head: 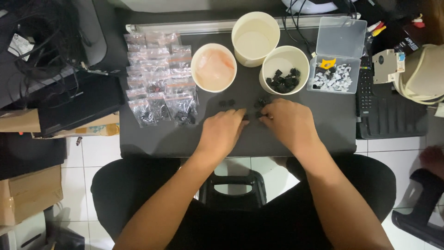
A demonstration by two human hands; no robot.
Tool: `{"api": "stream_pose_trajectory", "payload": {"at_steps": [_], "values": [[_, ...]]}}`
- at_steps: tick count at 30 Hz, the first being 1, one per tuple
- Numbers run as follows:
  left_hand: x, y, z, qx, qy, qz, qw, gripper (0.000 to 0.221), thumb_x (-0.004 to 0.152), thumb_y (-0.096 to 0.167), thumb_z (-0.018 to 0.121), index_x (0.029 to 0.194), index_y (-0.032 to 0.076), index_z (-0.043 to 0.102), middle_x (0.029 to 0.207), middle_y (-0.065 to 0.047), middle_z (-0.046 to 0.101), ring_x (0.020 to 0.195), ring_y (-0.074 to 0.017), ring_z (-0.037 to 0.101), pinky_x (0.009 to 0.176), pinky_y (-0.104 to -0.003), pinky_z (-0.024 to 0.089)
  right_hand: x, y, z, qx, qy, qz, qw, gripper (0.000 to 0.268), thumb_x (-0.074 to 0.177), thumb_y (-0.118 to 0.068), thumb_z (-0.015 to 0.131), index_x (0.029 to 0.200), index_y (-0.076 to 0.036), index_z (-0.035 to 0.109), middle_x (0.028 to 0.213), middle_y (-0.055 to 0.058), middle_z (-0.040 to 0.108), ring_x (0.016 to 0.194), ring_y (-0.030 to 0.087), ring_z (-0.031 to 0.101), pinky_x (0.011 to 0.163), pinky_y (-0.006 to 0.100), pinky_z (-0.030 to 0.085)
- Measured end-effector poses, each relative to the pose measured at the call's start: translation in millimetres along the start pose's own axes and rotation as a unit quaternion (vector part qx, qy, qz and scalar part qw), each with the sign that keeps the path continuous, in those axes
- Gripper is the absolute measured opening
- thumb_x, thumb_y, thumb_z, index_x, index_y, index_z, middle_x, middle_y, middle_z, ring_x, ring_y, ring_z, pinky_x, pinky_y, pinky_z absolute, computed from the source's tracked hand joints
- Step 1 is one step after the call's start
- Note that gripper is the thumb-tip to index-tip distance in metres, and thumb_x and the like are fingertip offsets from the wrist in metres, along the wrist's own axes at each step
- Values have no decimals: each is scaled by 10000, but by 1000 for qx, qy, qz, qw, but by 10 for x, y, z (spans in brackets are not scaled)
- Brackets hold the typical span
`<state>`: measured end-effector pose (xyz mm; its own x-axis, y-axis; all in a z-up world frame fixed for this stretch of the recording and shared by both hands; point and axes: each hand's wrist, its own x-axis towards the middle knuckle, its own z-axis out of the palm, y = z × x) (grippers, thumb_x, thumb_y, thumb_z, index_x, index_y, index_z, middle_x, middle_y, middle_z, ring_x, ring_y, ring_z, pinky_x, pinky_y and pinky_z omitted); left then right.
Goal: The person is sorting small electronic components from bowls and placing them into small plastic zip-lock bags.
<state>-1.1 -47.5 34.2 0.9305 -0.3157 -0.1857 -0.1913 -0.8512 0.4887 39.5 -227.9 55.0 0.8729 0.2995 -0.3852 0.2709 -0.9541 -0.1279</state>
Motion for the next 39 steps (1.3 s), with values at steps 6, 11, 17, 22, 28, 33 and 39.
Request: {"api": "stream_pose_trajectory", "payload": {"at_steps": [6, 11, 17, 22, 28, 33, 39], "values": [[0, -6, 44, 10, -9, -1, 1000, 308, 1055, 297, 532, 1159, 87, 733, 863, -101, 721, 831, -246, 729, 670, -361, 584, 13, -11, 40, 5, 7, -6, 1000, 207, 924, -207, 728, 1116, -206, 804, 939, 21, 771, 870, 226, 762, 732, 363, 620], [-6, -53, 110, 26, 0, 17, 1000, 243, 1029, 199, 543, 1088, 86, 750, 819, -72, 686, 778, -216, 701, 642, -336, 566, 7, -44, -2, 18, -2, -4, 1000, 191, 950, -227, 698, 1111, -209, 800, 941, 5, 765, 876, 215, 755, 746, 354, 613], [-117, -128, 24, 12, 29, 15, 999, 223, 1030, 163, 560, 1072, 90, 766, 823, -79, 677, 781, -224, 690, 648, -339, 554, 6, -69, 51, 29, -10, -8, 999, 178, 966, -221, 679, 1086, -184, 806, 931, 17, 765, 880, 221, 755, 747, 354, 611], [-149, -296, 16, 3, 25, -26, 999, 250, 1034, 245, 538, 988, 158, 767, 771, -18, 630, 726, -186, 664, 639, -325, 536, 16, -143, 215, -2, 23, -26, 999, 174, 986, -236, 653, 1074, -183, 794, 985, -5, 764, 841, 186, 757, 707, 308, 606], [-217, -428, 9, 19, 72, -47, 996, 189, 1019, 255, 601, 970, 163, 758, 749, -9, 631, 717, -179, 673, 638, -315, 540, 54, -309, 347, 26, 107, -97, 989, 160, 1020, -225, 641, 1044, -167, 789, 1013, 17, 765, 813, 188, 761, 665, 297, 614], [-189, -597, 164, 3, 77, -77, 994, 227, 1028, 335, 593, 963, 188, 753, 771, 6, 647, 721, -168, 671, 644, -310, 537, 156, -307, 481, 89, 163, -98, 978, 119, 983, -259, 711, 1028, -177, 785, 944, -3, 746, 816, 172, 749, 655, 267, 601], [-209, -588, 156, -13, 91, -82, 992, 217, 1026, 330, 622, 1004, 178, 775, 813, -12, 686, 748, -181, 688, 662, -318, 542, 154, -357, 444, 108, 156, -104, 976, 113, 977, -232, 708, 1018, -167, 791, 919, 16, 743, 807, 190, 741, 664, 299, 602]]}}
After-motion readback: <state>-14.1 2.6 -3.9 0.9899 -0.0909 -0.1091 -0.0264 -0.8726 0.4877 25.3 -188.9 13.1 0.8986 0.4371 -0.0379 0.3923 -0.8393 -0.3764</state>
